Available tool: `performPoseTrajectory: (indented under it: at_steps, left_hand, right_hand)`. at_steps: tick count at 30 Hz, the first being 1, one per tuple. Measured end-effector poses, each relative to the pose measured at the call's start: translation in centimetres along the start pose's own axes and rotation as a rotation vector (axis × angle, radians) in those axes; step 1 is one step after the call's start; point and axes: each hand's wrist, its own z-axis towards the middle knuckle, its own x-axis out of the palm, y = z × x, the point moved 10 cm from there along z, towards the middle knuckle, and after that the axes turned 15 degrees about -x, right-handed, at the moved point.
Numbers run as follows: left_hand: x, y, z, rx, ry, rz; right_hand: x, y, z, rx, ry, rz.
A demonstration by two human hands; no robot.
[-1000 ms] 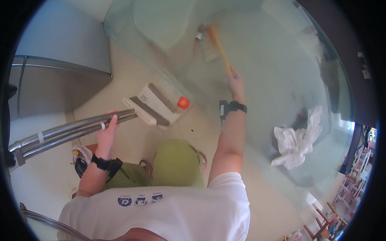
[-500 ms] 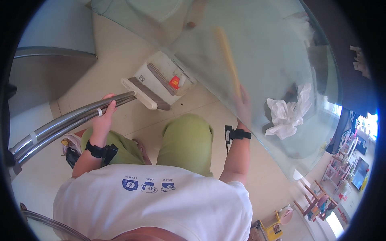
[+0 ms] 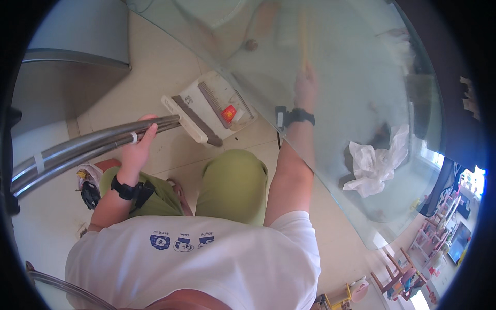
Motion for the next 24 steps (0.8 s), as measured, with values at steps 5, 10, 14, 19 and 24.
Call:
performPoseTrajectory:
  at_steps: [5,10,14,19,24]
  left_hand:
    - [0.0,-0.2,-0.2,-0.024,-0.032,-0.088]
    - [0.2,0.2,-0.2,-0.07,-0.098,-0.101]
    - [-0.4,0.1,-0.3,-0.068,-0.099,-0.145]
    - [-0.7,0.8,-0.5,-0.088,-0.066,-0.226]
    - [-0.7,1.5,-0.3,-0.114,-0.064,-0.125]
  right_hand:
    - [1.1,-1.2,-2.2,-0.105,0.293,-0.223]
    - [-4.0,-1.0,-11.4,-0.157,0.437,-0.17]
    - [-7.9,-1.8,-18.5,0.024,0.454,-0.054]
    - [-11.7,-3.0,-20.1,0.072,0.289,-0.131]
    - [-13.7,-2.3,-11.0,-0.046,-0.236,-0.184]
